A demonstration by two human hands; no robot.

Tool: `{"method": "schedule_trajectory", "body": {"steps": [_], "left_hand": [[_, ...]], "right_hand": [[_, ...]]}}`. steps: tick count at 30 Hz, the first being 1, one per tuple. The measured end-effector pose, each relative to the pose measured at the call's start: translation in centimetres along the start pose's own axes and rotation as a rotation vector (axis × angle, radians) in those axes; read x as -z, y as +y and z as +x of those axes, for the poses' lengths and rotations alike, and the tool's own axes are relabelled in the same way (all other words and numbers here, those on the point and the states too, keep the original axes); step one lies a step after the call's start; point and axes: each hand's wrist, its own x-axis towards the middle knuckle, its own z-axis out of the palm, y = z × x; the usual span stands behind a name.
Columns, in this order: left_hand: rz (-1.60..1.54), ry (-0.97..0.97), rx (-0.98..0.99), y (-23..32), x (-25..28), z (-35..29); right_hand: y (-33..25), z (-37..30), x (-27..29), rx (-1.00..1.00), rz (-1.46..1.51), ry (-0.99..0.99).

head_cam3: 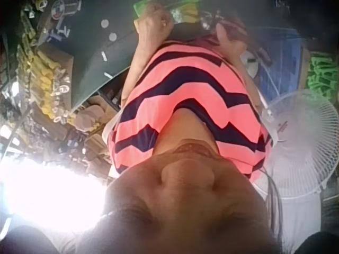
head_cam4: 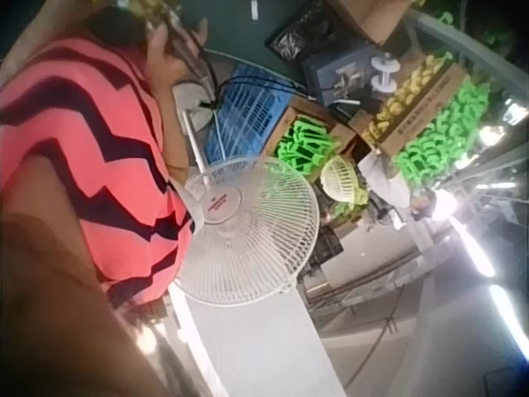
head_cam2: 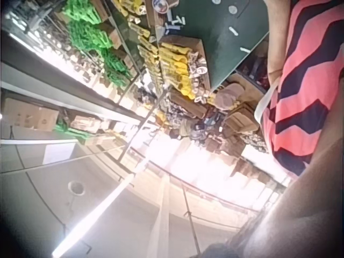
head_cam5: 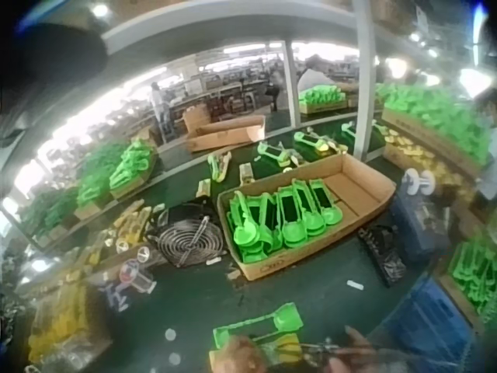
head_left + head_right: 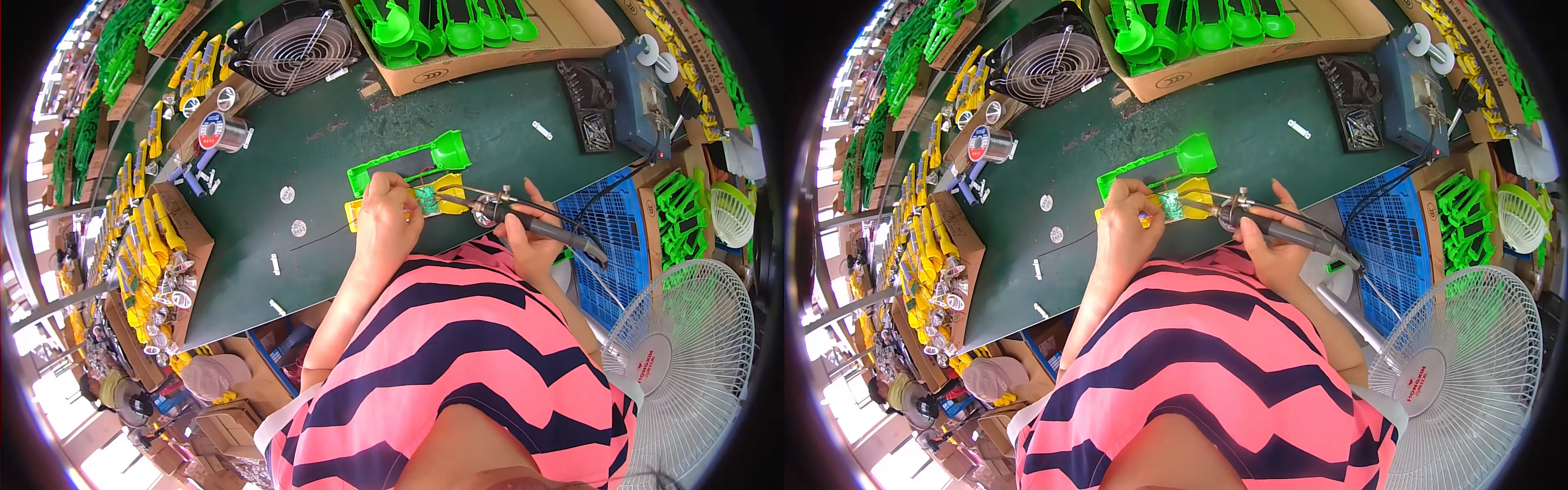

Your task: The person solders internal components inside flashlight casings using a soldering iron, presses the casing halves together by hand, and places the assembled flashlights onto a conveyor belt.

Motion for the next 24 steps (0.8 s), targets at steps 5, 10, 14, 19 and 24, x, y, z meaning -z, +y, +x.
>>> {"method": "schedule_trajectory", "body": {"steps": [5,10,14,19,24], "left_hand": [[0.002,-0.016,0.021,0.0,0.0,0.0],[-0.001,-0.026,-0.004,-0.1,0.2,0.2],[-0.028,-0.035,-0.007,-0.4,0.4,0.2],[0.083,0.070,-0.220,0.5,1.9,-1.3],[0.720,-0.105,0.132,-0.7,5.7,-3.6]], "right_hand": [[0.4,0.5,1.1,0.336,-0.231,-0.118],[0.2,0.6,1.1,0.418,-0.293,-0.141],[0.5,0.3,1.0,0.380,-0.247,-0.126],[0.3,0.6,1.2,0.463,-0.350,-0.155],[0.0,0.7,0.8,0.554,-0.400,-0.180]]}}
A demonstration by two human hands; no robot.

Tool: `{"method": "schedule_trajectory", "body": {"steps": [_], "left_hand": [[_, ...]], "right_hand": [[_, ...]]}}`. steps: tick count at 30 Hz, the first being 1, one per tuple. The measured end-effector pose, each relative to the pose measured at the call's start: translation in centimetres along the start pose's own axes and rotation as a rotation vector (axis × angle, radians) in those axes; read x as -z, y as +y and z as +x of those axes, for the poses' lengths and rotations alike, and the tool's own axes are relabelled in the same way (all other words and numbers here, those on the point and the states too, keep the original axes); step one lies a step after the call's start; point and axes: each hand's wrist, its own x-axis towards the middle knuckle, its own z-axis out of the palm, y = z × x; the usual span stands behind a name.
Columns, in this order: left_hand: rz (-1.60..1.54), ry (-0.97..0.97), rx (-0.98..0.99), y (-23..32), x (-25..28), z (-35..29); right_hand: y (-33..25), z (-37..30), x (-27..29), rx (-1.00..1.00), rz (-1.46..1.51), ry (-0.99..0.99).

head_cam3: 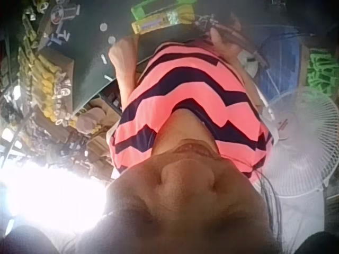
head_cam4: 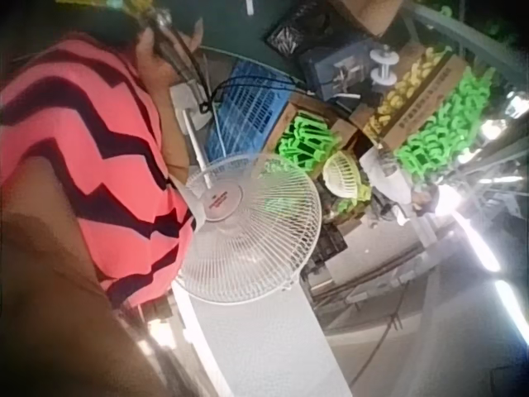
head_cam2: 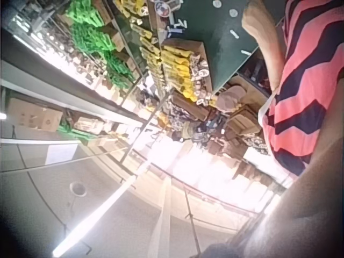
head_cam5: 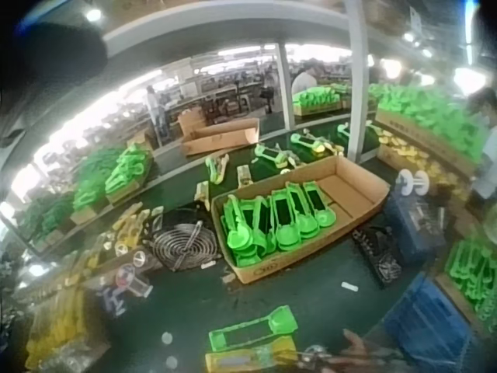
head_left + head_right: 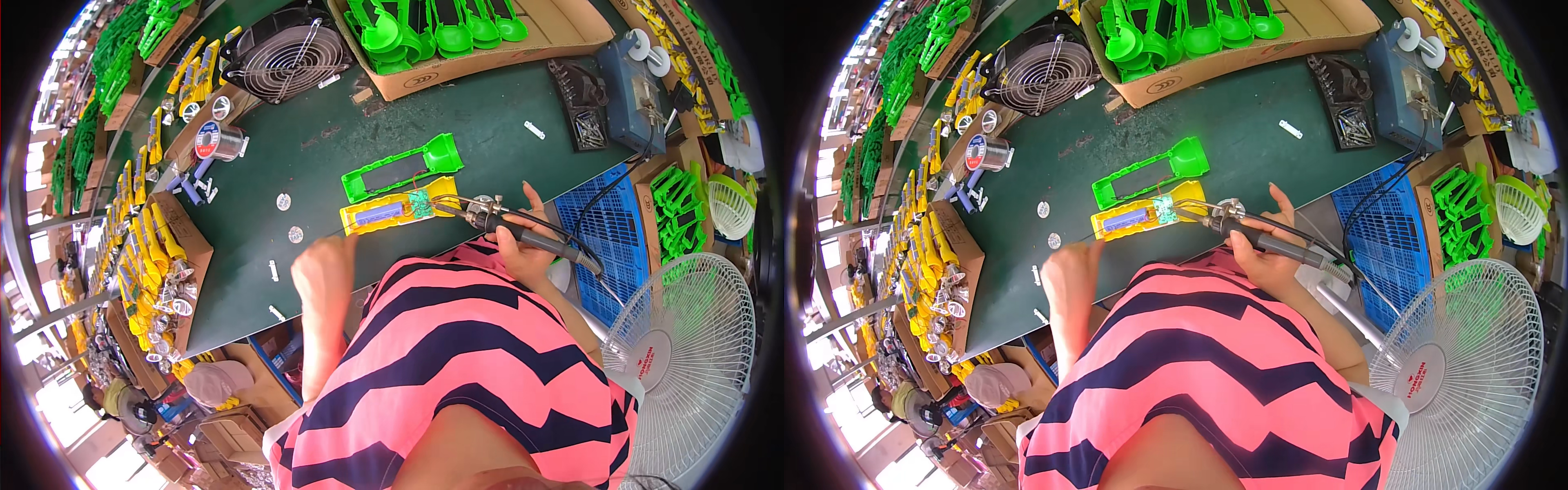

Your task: The person solders internal components inside flashlight casings using a soldering iron, presses the casing halves together by hand, and places the assembled flashlights onto a conveyor belt.

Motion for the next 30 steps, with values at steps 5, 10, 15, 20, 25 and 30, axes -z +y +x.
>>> {"method": "schedule_trajectory", "body": {"steps": [5,10,15,20,25,30], "left_hand": [[-0.181,0.302,-0.087,-0.4,-0.7,1.3],[-0.355,0.487,-0.368,3.2,-2.9,0.8],[-0.492,0.718,-0.292,2.3,-6.0,-1.3],[-0.250,0.631,-0.351,2.1,-5.3,-1.4],[-0.511,0.556,-0.475,3.6,-4.9,0.6],[-0.479,0.398,-0.421,4.1,-3.8,1.6]], "right_hand": [[0.0,0.2,-0.3,0.031,-0.016,-0.004],[0.2,-0.2,-0.3,0.011,-0.016,0.014],[0.1,-0.5,-0.1,-0.077,0.008,0.051],[0.1,0.0,-0.1,0.017,-0.028,0.001],[-0.2,0.2,-0.1,0.026,-0.024,-0.015],[0.2,-0.4,0.1,-0.016,-0.020,-0.005]]}}
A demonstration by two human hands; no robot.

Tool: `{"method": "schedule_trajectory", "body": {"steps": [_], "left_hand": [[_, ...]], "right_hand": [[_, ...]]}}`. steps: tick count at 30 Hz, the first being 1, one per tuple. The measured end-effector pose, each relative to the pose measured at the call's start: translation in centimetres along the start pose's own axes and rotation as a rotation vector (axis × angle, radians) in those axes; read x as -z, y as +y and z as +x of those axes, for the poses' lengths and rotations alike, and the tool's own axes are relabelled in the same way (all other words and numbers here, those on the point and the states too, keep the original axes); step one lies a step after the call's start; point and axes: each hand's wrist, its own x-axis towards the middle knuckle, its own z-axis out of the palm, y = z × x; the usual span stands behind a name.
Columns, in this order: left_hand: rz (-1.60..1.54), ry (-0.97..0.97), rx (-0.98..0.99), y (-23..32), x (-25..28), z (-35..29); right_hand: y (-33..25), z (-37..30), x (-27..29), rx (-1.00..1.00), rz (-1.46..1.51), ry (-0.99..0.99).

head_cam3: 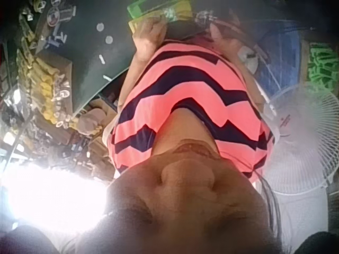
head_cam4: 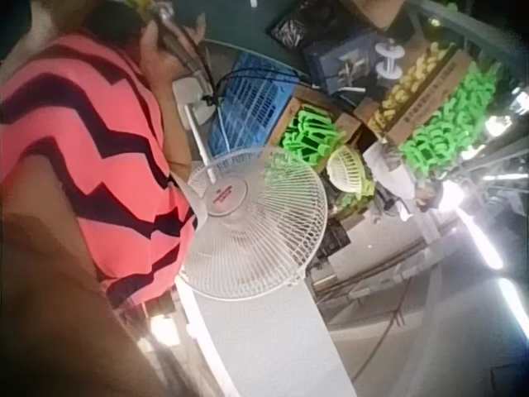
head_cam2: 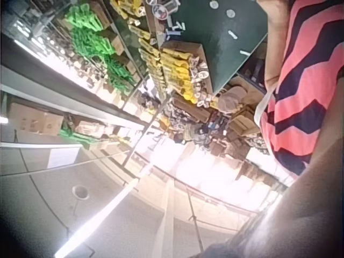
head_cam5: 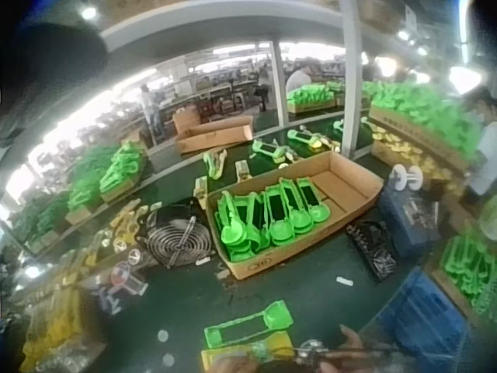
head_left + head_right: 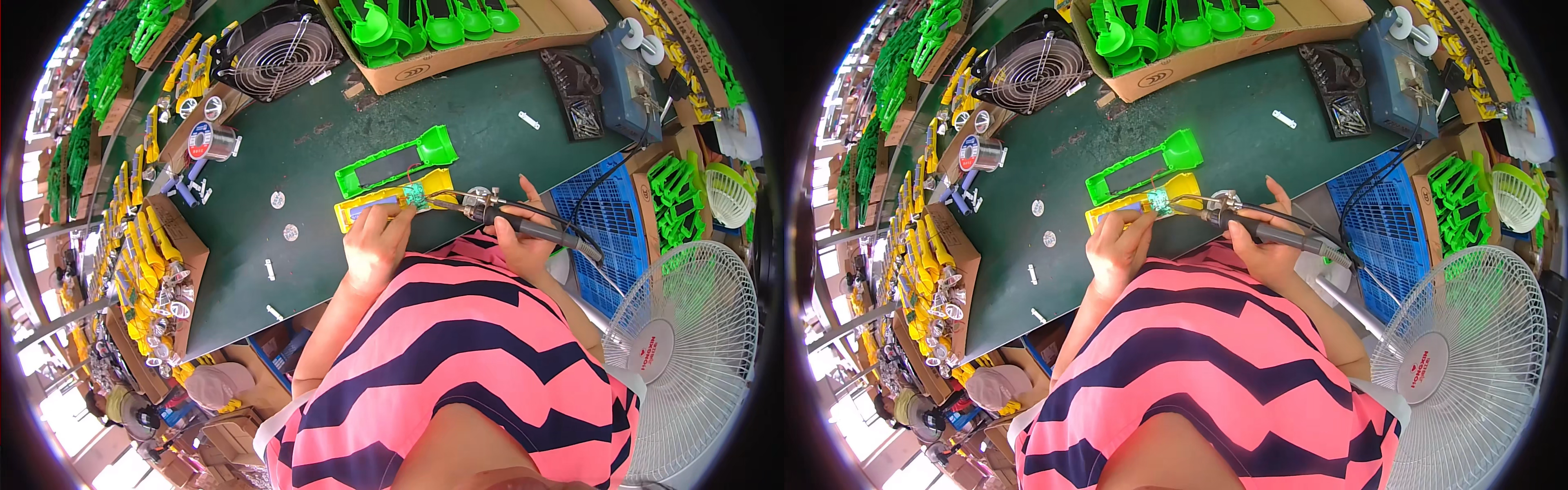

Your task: The person solders internal components inside flashlight casings using a soldering iron, presses the casing halves together by hand, and places the assembled flashlights onto a conveyor belt.

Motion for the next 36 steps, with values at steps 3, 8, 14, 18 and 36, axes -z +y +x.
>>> {"method": "schedule_trajectory", "body": {"steps": [3,8,14,18,36], "left_hand": [[0.078,-0.081,-0.041,0.2,0.2,0.5],[0.126,-0.153,-0.079,0.0,0.5,0.6],[0.123,-0.155,-0.091,-0.1,0.4,0.6],[0.110,-0.161,-0.095,-0.1,0.5,0.7],[0.103,-0.209,-0.075,0.2,0.7,0.6]], "right_hand": [[-0.1,-0.5,-0.4,-0.168,0.114,0.046],[-0.2,-0.3,-0.4,-0.233,0.198,0.065],[-0.1,-0.2,-0.7,-0.235,0.175,0.049],[-0.2,0.6,-0.7,-0.098,0.071,-0.007],[-1.0,0.5,0.0,-0.346,0.320,0.142]]}}
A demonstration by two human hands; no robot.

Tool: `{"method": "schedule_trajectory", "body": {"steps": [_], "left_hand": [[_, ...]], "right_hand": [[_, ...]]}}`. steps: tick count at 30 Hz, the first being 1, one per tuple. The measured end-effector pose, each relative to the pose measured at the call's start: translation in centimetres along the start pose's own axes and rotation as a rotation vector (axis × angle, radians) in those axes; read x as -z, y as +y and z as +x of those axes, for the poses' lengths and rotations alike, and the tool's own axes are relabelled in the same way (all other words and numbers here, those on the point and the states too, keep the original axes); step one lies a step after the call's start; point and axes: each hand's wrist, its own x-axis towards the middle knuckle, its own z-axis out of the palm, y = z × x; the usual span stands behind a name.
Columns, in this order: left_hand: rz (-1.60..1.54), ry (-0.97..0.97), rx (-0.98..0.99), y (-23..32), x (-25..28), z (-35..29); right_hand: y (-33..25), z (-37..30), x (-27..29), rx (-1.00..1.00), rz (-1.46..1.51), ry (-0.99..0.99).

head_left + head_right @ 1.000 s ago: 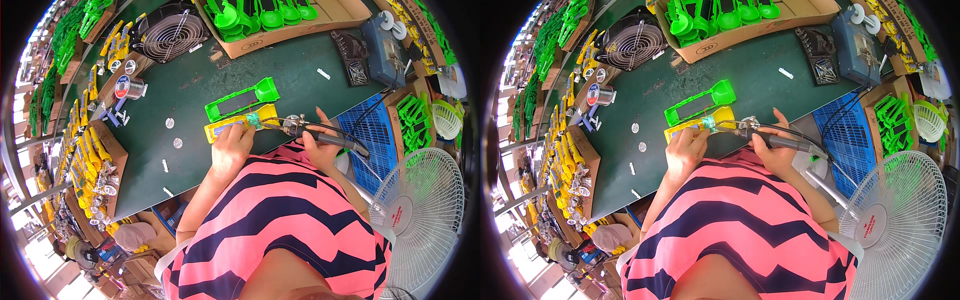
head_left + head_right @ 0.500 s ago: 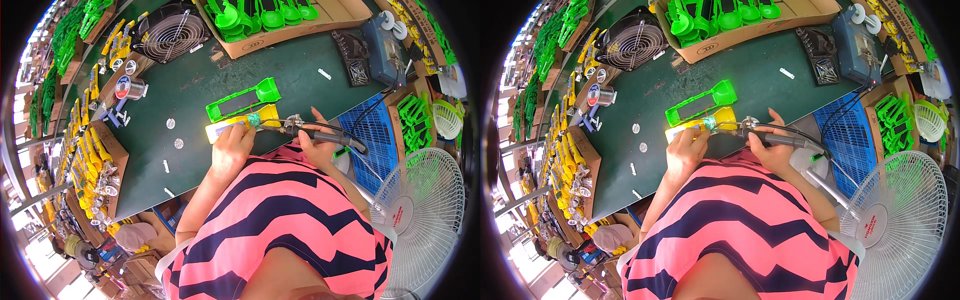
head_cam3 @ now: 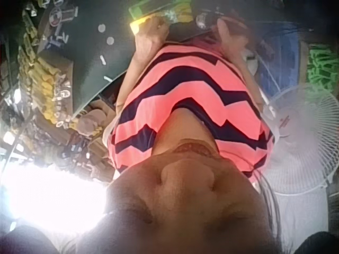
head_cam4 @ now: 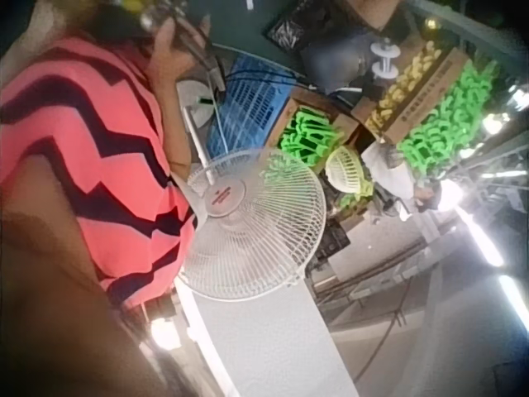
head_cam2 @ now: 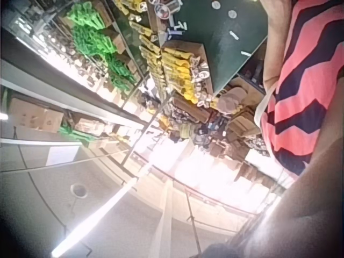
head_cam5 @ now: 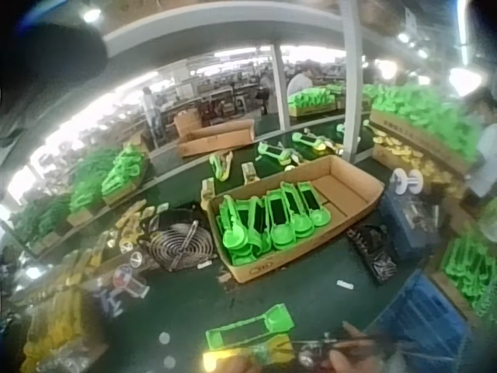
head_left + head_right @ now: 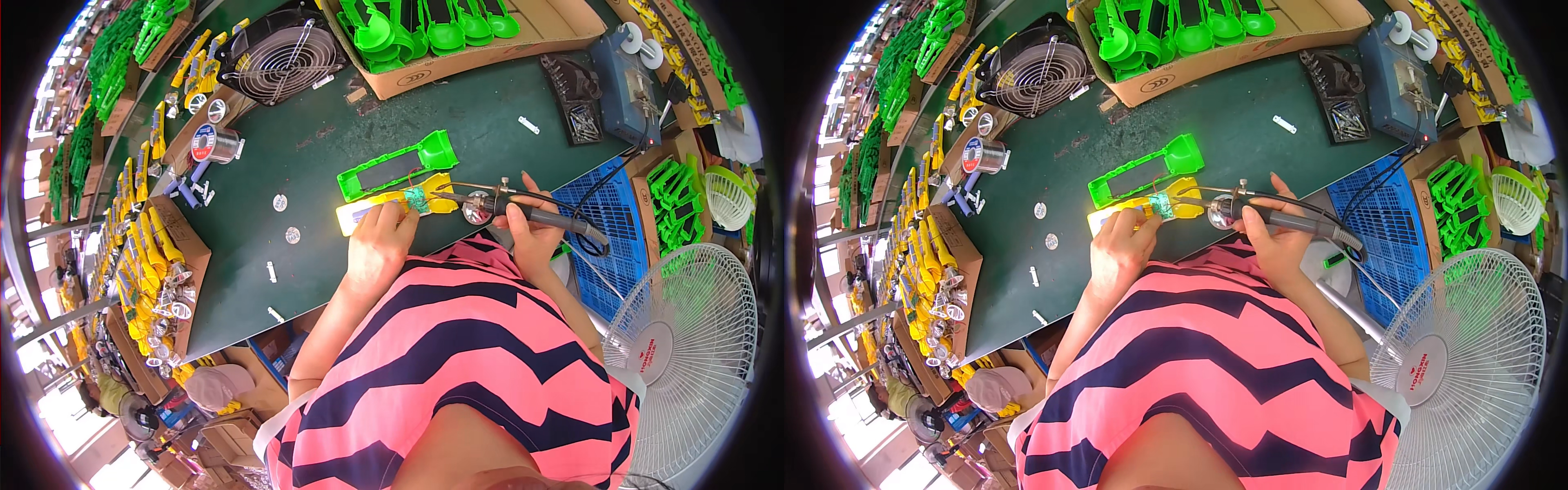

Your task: The person solders internal components inside flashlight casings using a soldering iron, presses the casing halves together by hand, and places the assembled flashlights onto a conveyor belt.

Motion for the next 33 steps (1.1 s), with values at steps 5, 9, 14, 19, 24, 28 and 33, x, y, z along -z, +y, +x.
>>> {"method": "schedule_trajectory", "body": {"steps": [5,9,14,19,24,28,33], "left_hand": [[0.001,-0.033,0.051,0.3,0.3,0.6],[-0.029,0.165,0.321,-1.9,2.2,2.5],[0.107,-0.219,0.572,-8.4,0.5,2.7],[-0.001,0.281,0.396,-6.4,1.0,-0.9],[-0.336,0.227,0.256,-4.4,-0.2,-5.2],[-0.348,0.139,0.150,-5.8,2.1,-2.3],[-0.020,0.243,0.000,-12.6,12.4,7.1]], "right_hand": [[0.3,0.2,0.7,-0.083,0.032,0.031],[0.3,1.4,1.4,-0.017,0.086,0.139],[-1.2,5.1,2.4,0.436,-0.338,-0.037],[-2.2,10.0,4.4,0.483,-0.415,-0.021],[-3.1,18.2,2.8,0.397,-0.559,-0.099],[-2.0,25.5,2.9,0.358,-0.815,-0.201],[-2.1,29.4,1.4,0.172,-1.017,-0.239]]}}
